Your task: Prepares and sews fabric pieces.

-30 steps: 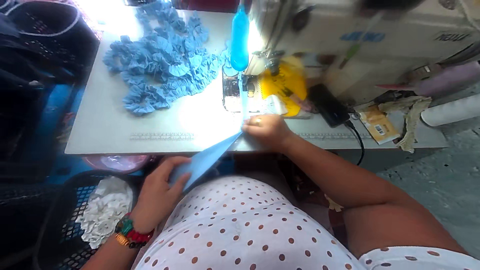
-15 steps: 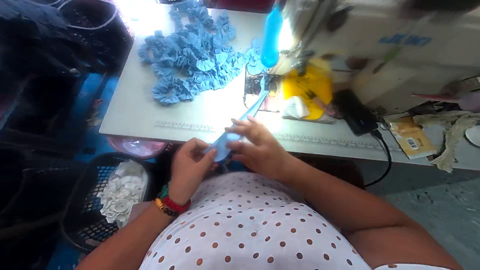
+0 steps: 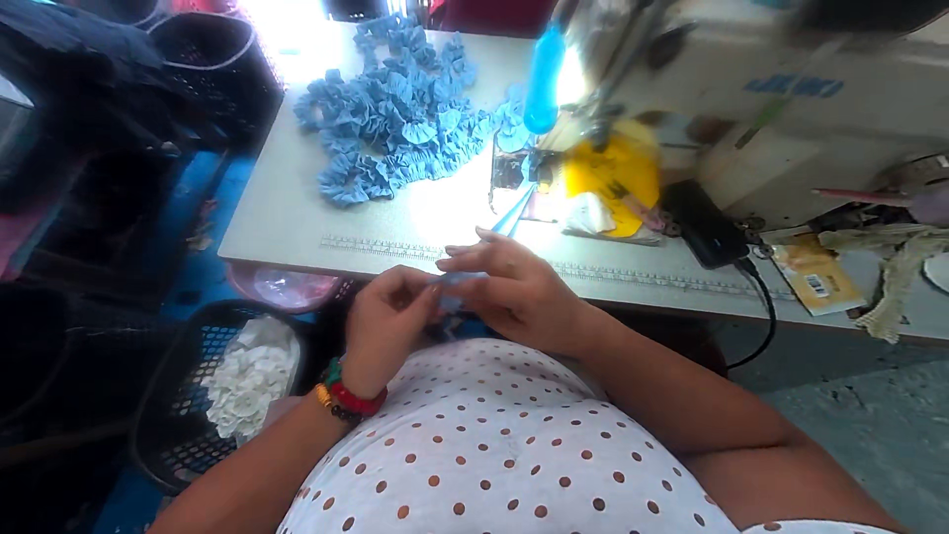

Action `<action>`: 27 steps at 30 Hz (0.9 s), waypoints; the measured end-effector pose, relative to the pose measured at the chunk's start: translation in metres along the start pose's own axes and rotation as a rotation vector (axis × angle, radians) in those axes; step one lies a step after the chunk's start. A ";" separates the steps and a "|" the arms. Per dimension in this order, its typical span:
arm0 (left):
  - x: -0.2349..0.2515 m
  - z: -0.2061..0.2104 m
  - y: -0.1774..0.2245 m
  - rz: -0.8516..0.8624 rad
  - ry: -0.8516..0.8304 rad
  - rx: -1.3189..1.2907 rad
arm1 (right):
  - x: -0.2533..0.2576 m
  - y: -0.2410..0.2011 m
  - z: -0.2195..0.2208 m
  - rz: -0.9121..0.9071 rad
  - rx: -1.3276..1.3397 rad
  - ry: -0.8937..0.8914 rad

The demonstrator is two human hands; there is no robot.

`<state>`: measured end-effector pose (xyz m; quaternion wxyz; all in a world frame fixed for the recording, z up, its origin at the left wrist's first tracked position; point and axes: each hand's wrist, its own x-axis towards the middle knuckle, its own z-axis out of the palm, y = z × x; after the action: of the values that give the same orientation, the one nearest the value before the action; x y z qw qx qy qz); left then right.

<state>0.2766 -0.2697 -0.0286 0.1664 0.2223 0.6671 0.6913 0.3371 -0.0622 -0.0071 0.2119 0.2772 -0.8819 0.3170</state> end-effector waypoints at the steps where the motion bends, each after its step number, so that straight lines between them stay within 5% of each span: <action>1: 0.001 0.000 0.002 -0.032 -0.002 -0.037 | -0.002 0.001 -0.002 -0.014 -0.041 -0.037; 9: 0.000 -0.001 0.002 -0.083 -0.015 -0.095 | 0.002 0.002 0.012 -0.033 -0.097 0.112; 27: 0.006 0.008 -0.002 0.564 0.026 0.442 | 0.000 -0.014 -0.007 0.178 0.025 0.196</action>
<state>0.2757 -0.2598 -0.0303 -0.0916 0.4195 0.7151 0.5516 0.3471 -0.0665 0.0040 0.2645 0.1681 -0.8741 0.3712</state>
